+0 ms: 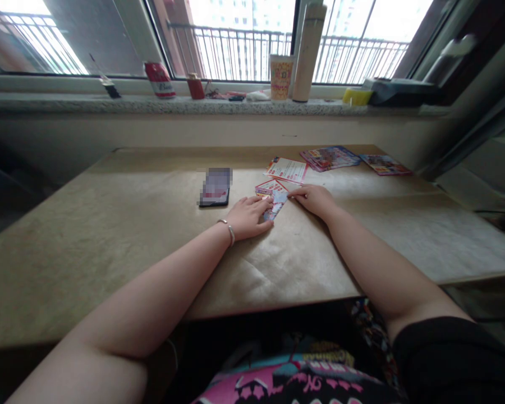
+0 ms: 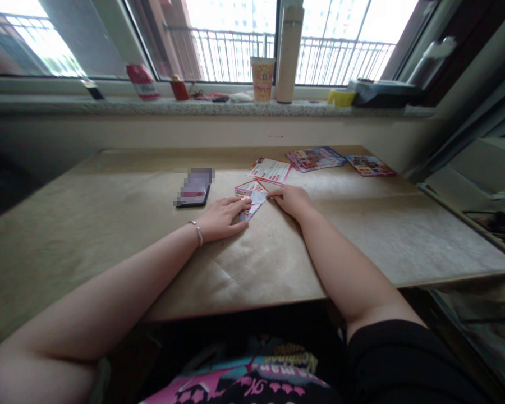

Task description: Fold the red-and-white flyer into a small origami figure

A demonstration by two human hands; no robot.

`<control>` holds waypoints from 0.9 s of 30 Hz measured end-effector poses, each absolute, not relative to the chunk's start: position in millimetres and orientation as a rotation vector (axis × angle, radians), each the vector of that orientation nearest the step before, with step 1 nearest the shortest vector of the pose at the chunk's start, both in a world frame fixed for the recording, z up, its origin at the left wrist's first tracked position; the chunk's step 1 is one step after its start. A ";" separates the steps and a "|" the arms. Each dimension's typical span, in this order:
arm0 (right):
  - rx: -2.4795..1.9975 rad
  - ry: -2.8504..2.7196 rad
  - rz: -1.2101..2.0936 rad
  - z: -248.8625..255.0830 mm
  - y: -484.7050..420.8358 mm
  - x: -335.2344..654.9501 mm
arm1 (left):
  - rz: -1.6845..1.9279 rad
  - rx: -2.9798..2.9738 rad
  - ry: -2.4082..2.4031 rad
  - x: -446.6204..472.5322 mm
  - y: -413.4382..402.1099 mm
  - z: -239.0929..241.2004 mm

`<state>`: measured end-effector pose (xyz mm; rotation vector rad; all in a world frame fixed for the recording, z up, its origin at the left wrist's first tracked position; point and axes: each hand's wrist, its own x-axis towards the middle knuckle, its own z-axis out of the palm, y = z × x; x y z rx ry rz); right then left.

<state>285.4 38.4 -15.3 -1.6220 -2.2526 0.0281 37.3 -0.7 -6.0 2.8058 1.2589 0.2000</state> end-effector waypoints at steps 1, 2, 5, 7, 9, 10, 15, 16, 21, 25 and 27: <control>-1.632 -2.244 0.034 -15.7 39.1 285.4 | 0.202 2.802 1.259 37.3 -0.8 -5.7; -1.646 -2.235 0.041 -16.0 39.6 285.4 | 0.203 2.800 1.258 37.3 -0.9 -5.4; -1.700 -2.195 0.045 -16.4 40.6 285.5 | 0.202 2.794 1.249 37.2 -1.0 -4.2; -1.714 -2.182 0.041 -16.4 41.1 285.6 | 0.197 2.783 1.248 37.2 -1.0 -3.6; -1.718 -2.177 0.041 -16.4 41.5 285.6 | 0.192 2.765 1.253 37.2 -1.0 -3.3; -1.724 -2.173 0.047 -16.4 41.7 285.6 | 0.189 2.755 1.254 37.2 -0.9 -3.2; -1.753 -2.131 0.063 -17.6 40.7 285.6 | 0.169 2.724 1.230 35.7 0.6 -2.7; -1.745 -2.129 0.052 -18.0 39.9 285.8 | 0.168 2.722 1.220 35.1 1.0 -2.4; -1.550 -2.138 -0.021 -17.4 33.4 284.2 | 0.172 2.718 1.183 30.2 1.5 0.4; -1.198 -2.297 -0.119 -12.4 26.1 275.8 | 0.233 2.699 1.178 27.5 0.7 0.9; -1.077 -2.388 -0.131 -9.1 22.0 269.5 | 0.269 2.699 1.148 27.2 0.7 0.1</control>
